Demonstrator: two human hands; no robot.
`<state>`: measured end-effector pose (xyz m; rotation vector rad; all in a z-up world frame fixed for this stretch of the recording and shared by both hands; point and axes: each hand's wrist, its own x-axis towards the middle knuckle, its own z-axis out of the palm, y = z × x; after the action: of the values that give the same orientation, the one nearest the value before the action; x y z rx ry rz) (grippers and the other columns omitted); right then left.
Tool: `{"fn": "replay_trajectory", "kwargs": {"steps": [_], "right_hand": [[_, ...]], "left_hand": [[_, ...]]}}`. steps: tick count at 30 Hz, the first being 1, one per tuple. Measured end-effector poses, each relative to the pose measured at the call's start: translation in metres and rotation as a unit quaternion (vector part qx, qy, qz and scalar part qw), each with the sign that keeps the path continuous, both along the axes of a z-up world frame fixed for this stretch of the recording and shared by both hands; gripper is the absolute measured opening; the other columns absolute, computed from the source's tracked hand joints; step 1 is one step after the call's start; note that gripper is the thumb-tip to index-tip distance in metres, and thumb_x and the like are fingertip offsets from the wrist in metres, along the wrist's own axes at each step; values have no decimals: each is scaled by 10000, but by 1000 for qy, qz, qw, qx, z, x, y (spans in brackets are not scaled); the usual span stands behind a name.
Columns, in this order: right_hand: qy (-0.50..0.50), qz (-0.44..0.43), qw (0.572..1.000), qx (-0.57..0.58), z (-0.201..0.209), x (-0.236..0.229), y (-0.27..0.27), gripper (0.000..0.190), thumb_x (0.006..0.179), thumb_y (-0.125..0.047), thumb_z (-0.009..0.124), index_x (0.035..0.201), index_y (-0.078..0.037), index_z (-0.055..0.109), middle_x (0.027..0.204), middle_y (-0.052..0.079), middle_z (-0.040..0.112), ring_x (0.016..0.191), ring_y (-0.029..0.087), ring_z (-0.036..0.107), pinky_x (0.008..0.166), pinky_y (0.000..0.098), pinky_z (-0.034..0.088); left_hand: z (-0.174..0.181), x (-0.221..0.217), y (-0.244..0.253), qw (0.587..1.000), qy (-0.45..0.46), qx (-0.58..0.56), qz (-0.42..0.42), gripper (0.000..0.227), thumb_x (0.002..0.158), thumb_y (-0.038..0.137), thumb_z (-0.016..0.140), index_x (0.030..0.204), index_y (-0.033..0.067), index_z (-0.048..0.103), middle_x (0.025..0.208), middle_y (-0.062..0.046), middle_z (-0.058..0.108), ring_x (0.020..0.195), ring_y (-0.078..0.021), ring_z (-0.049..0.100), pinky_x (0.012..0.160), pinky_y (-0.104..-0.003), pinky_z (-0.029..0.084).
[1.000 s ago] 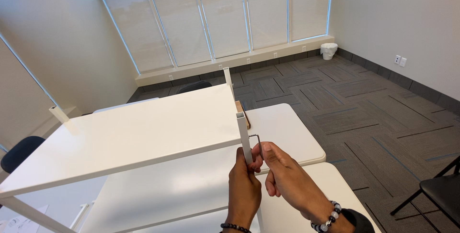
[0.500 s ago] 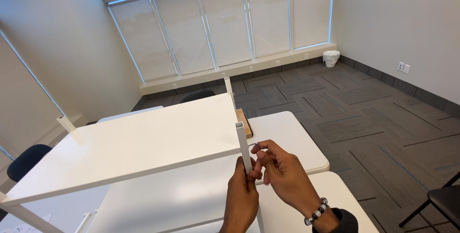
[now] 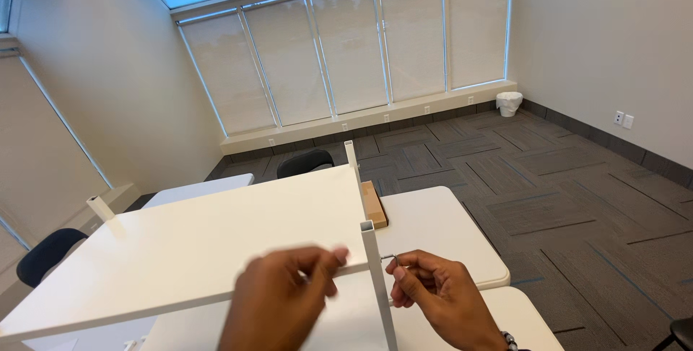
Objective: The person inserts a screw into the frame of a white shelf unit and tightens it using a hex key by hand.
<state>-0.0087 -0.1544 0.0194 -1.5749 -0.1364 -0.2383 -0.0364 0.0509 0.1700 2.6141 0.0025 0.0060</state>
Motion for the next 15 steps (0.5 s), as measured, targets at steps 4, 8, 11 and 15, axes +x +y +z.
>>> {"fn": "replay_trajectory", "kwargs": {"steps": [4,8,11,15], "right_hand": [[19,25,998,58,-5,9,-2,286,929,-147,733,1012,96,859,716,218,876,617,274,813,615,357,674],[-306,-55,947,-83,-48,51,-20,335,879,116,553,1038,-27,811,844,59,871,674,130,759,679,255,679],[-13,-87,995,54,-23,73,-21,262,929,-143,715,1033,61,844,939,199,935,893,261,886,775,374,744],[12,-77,997,1,9,102,-13,295,920,-176,761,1118,3,887,888,100,868,835,166,778,831,290,687]], "left_hand": [[24,39,-4,994,-111,-19,-14,477,1012,514,605,707,163,711,637,35,771,791,-66,854,759,-261,503],[6,128,-16,979,-169,43,-107,357,1012,443,611,862,172,788,728,-20,719,751,-252,657,701,-381,462],[-13,198,-31,969,-156,117,-151,343,1006,310,627,1316,201,722,1209,-157,753,1113,-455,668,917,-531,529],[-38,254,-41,952,-193,111,-208,451,1072,161,552,1512,88,485,1092,-256,708,992,-479,651,768,-567,520]]}}
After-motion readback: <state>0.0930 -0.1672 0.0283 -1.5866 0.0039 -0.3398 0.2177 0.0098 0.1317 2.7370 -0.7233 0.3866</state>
